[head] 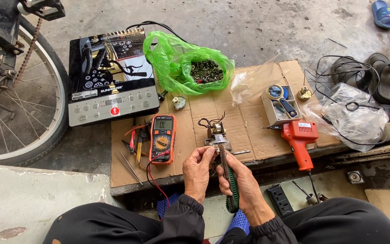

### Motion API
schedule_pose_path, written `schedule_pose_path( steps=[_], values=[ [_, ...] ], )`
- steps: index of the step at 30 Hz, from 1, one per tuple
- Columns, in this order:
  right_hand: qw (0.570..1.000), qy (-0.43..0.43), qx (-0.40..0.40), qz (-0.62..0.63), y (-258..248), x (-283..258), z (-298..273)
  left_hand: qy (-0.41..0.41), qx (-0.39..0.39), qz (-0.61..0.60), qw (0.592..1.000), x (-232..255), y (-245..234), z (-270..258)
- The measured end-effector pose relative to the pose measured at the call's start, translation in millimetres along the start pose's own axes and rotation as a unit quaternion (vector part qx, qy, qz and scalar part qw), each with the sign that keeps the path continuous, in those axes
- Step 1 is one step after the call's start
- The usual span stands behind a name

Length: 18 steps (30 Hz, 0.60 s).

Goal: The person sits on the floor and works on a small electrical component, likely a motor, using a multimeter to test connections. They use pliers to strip and cut wires, and a utility knife to remove insulation from the wires.

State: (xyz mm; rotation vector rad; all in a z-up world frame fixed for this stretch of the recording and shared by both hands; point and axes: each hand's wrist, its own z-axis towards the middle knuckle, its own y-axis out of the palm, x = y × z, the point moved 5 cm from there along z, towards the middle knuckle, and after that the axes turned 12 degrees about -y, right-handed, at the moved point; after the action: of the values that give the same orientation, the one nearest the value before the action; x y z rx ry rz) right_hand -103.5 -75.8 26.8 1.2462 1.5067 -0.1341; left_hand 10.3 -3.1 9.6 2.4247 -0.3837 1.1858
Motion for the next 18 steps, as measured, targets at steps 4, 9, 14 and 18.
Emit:
schedule_pose_path(
  steps=[4, 9, 14, 18],
  values=[
    [1.0, 0.013, -0.003, 0.023, 2.1, -1.8, -1.5, -0.019, 0.009, 0.003, 1.0, 9.4, 2.8, -5.0],
    [0.995, -0.016, 0.026, -0.093, 1.0, -6.1, -1.3, -0.018, 0.018, 0.06, 0.998, 22.6, 7.0, -3.6],
    [0.992, -0.04, 0.036, -0.113, -2.3, -6.1, 1.6, 0.015, 0.001, 0.106, 0.994, 21.5, 12.0, 9.1],
    [0.988, -0.04, 0.039, -0.143, -7.1, -6.1, 4.4, 0.016, -0.009, 0.113, 0.993, 20.4, 12.9, 17.0]
  ],
)
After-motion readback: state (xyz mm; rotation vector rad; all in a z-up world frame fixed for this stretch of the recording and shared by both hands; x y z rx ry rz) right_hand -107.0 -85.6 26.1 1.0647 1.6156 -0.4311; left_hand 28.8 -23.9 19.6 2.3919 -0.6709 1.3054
